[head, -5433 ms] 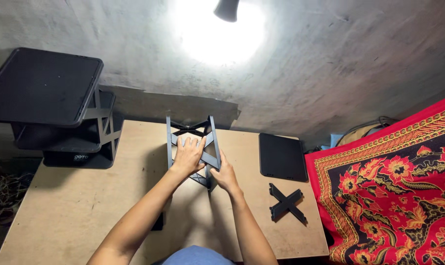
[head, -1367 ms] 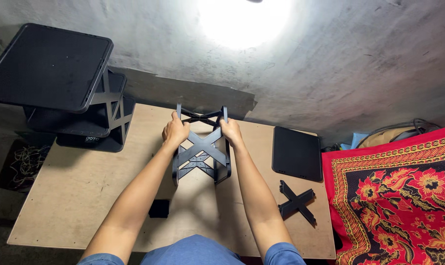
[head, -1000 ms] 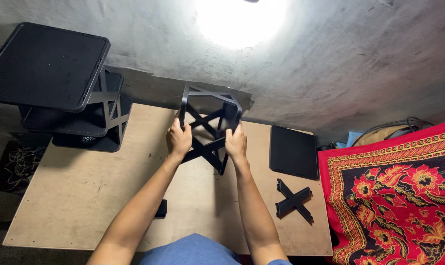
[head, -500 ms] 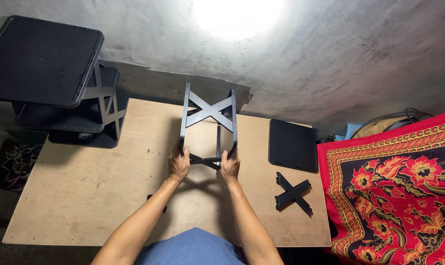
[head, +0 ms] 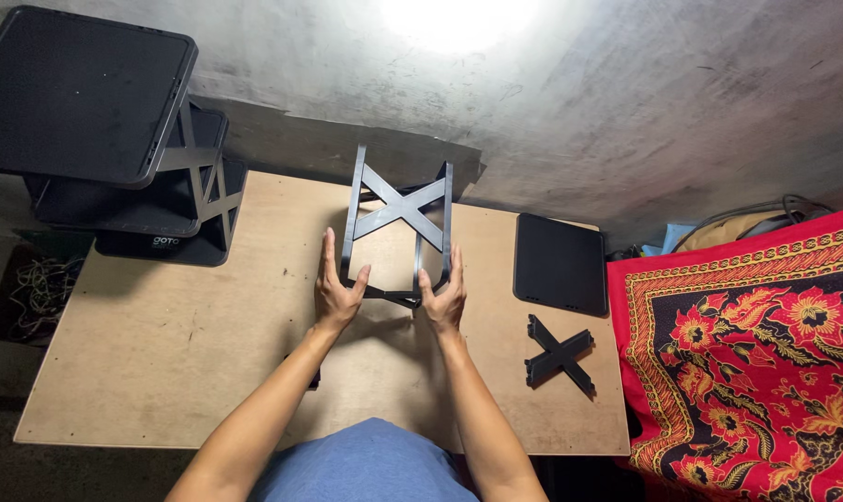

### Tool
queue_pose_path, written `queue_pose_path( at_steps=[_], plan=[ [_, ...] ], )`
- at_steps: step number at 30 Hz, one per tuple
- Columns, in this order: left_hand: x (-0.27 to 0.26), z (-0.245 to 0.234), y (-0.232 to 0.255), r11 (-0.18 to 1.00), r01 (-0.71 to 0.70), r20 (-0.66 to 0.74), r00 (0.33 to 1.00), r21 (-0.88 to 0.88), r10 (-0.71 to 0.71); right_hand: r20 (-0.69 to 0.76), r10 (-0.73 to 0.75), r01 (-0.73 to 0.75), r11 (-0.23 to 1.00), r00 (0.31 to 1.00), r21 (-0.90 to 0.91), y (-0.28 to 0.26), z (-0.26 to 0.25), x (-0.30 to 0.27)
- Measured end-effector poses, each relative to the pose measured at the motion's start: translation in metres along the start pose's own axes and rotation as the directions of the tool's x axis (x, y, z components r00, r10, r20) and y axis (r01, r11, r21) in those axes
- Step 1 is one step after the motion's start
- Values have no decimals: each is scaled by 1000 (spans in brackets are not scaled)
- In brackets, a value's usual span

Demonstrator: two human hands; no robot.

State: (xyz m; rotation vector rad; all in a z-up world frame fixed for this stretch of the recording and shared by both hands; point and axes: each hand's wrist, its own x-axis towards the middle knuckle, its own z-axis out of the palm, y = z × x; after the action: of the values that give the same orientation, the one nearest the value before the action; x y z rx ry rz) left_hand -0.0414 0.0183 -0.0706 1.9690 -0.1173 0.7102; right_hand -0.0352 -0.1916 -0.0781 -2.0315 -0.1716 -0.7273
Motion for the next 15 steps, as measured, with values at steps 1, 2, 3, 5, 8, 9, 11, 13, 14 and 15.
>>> queue_pose_path(
  at_steps=[1, 2, 3, 5, 8, 9, 11, 13, 14, 15],
  plan=[
    [7, -3, 7, 1000, -27, -9, 1000, 2, 27, 17, 24, -25, 998, 1000, 52, -6, -2, 8],
    [14, -6, 13, 999, -53, -17, 998, 5, 54, 36, 48, -51, 993, 998, 104, -11, -4, 16],
    [21, -8, 19, 997, -81, -25, 996, 6, 81, 68, 66, -70, 996, 996, 57, -14, -7, 24],
    [35, -12, 31, 987, -143, -8, 990, 68, 143, 127, 105, -101, 994, 986, -39, -18, -14, 39],
    [63, -7, 44, 944, -282, 62, 959, 173, 275, 285, 207, -198, 978, 936, -63, -16, -18, 63],
    [73, -3, 47, 919, -335, 94, 942, 207, 322, 310, 233, -217, 973, 922, -84, -15, -18, 70],
    [94, 8, 49, 897, -387, 293, 901, 212, 320, 358, 284, -255, 958, 889, -128, -10, -15, 82],
    [111, 22, 48, 854, -449, 481, 828, 262, 288, 344, 274, -248, 961, 898, -118, -4, -8, 90],
    [119, 32, 47, 816, -488, 568, 783, 309, 254, 337, 269, -244, 963, 903, -114, -1, -3, 91],
    [125, 41, 44, 773, -530, 647, 733, 348, 212, 329, 280, -250, 959, 902, -130, 2, 1, 91]
  ],
)
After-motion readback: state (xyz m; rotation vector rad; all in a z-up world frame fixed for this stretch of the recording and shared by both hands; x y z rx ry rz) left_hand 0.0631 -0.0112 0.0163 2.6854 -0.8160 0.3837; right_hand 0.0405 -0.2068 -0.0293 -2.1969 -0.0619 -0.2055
